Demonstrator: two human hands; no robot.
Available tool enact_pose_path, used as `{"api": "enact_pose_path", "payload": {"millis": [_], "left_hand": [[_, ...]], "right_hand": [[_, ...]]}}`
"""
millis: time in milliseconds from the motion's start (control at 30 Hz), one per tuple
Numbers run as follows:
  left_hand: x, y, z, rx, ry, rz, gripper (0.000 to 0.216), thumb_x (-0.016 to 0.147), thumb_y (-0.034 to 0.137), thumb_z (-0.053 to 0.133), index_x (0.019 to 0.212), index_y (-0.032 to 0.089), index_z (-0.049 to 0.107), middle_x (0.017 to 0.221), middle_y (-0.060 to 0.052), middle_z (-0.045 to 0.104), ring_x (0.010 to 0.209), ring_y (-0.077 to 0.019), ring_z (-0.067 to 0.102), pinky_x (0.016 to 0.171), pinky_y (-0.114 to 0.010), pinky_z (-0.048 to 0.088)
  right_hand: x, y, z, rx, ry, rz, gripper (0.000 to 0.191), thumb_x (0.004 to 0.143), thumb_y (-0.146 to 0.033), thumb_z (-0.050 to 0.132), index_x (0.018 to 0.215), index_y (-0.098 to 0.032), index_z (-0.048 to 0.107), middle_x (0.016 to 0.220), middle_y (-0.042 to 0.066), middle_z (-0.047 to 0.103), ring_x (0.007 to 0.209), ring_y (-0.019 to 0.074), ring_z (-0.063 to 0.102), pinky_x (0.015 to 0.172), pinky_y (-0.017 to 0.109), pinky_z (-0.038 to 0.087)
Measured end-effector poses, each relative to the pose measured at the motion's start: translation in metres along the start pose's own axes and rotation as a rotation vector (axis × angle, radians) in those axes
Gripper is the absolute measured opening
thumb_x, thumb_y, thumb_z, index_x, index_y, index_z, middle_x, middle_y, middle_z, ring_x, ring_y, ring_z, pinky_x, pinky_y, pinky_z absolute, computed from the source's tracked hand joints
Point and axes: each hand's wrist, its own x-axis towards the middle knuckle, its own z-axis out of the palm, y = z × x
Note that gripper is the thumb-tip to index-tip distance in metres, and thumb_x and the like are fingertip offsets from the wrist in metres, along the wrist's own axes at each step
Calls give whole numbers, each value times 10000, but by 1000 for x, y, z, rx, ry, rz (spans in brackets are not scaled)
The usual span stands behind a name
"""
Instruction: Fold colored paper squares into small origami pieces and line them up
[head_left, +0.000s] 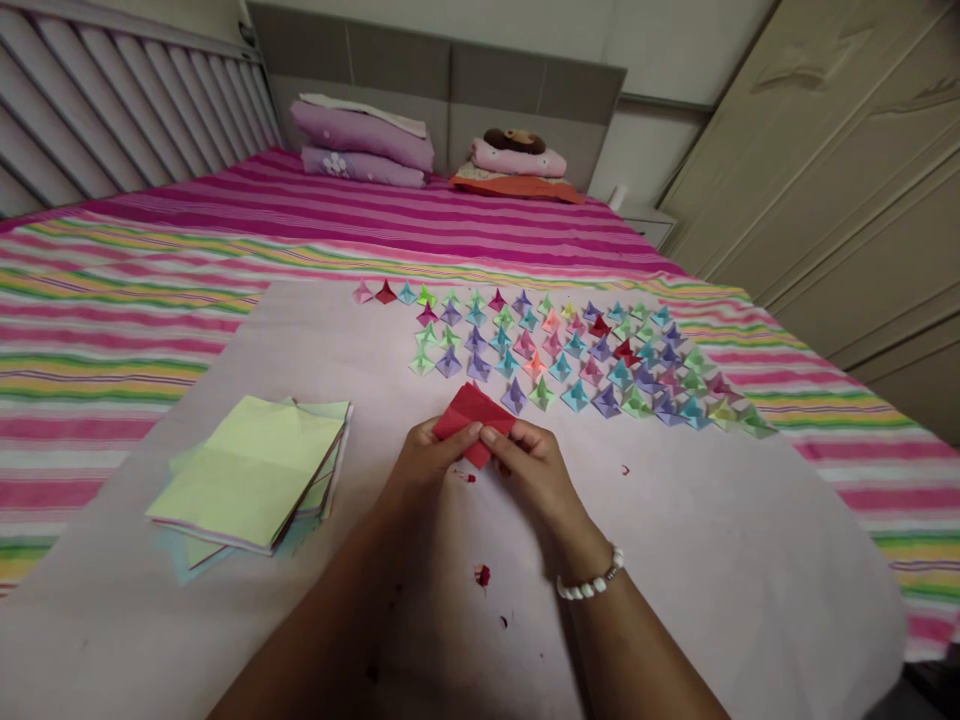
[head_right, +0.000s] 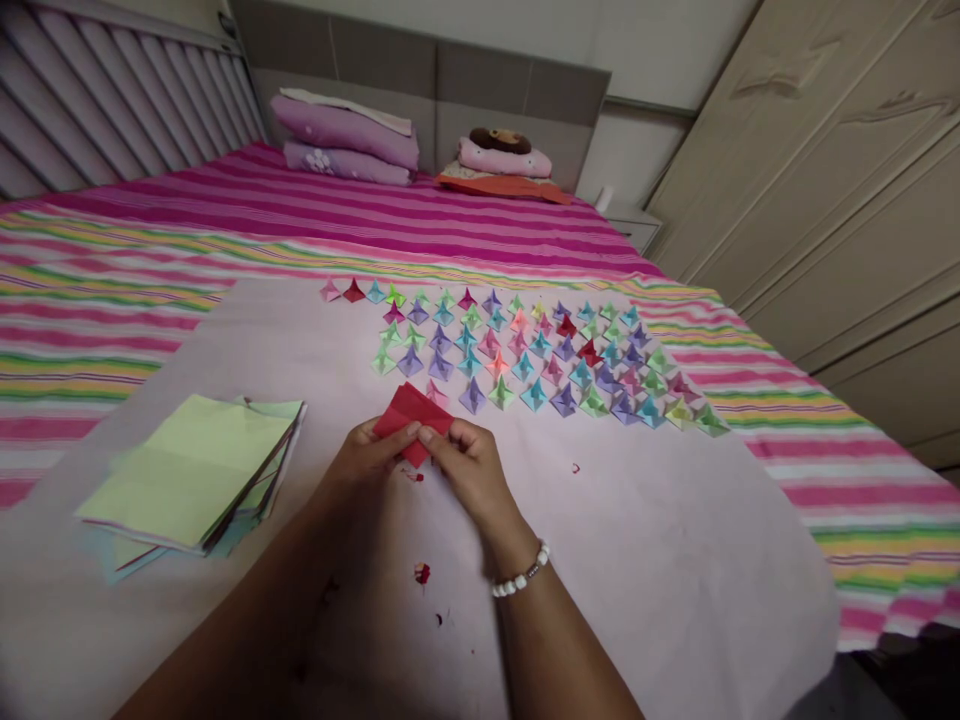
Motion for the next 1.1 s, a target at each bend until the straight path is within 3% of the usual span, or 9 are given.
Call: {"api": "enact_pose_path", "payload": {"millis": [267, 467, 700, 800, 900, 1000, 1100], "left_hand": [[-5, 5, 7, 170, 39, 30, 314, 629, 406, 805, 748, 127, 728, 642, -9, 666, 562, -115, 563, 547, -220, 426], [-6, 9, 11, 149, 126, 46, 320, 600, 401, 807, 761, 137, 730, 612, 11, 651, 547, -109, 554, 520, -208, 419], [-6, 9, 14, 145, 124, 108, 348, 658, 420, 766, 844, 129, 717, 717, -30, 695, 657, -164, 629, 624, -265, 501], [-3, 4, 10, 172, 159, 268, 506, 632, 362, 797, 1071, 142, 673, 977, -80, 713, 883, -214, 658, 776, -307, 525], [3, -2, 4, 222, 197, 514, 674, 627, 288, 813, 1252, 199, 577, 1271, -107, 602, 1141, -240, 581, 939, -337, 485], [5, -4, -1, 289, 180, 657, 569, 670, 254, 792, 1208, 239, 606, 1356, -96, 523, 1248, -245, 506, 988, -347, 463], [5, -3, -3, 301, 141, 692, 453, 695, 251, 773, 1130, 239, 648, 1349, -99, 509, 1296, -261, 464, 991, -356, 467]], "right_hand": [[5, -3, -10, 79, 191, -94, 270, 737, -418, 700, 623, -187, 618, 524, -50, 485, 512, 97, 411, 519, 243, 337], [5, 3, -3, 206, 28, 22, 265, 596, -368, 829, 676, -196, 644, 564, -47, 575, 506, 99, 461, 512, 239, 388], [7, 9, -2, 190, 6, 31, 274, 565, -352, 847, 637, -186, 642, 532, -46, 557, 464, 80, 423, 463, 224, 344], [8, 9, -4, 145, 69, 16, 293, 563, -367, 843, 586, -185, 615, 495, -51, 525, 456, 84, 422, 455, 224, 328], [8, 9, -4, 143, 107, 9, 251, 583, -353, 831, 642, -184, 655, 520, -46, 542, 469, 89, 427, 460, 227, 326], [7, 10, -3, 160, 99, 11, 208, 601, -321, 821, 672, -182, 683, 520, -48, 537, 474, 90, 426, 471, 230, 324], [7, 11, -3, 164, 98, 12, 192, 605, -306, 820, 674, -186, 687, 511, -51, 534, 472, 93, 428, 474, 235, 319]]}}
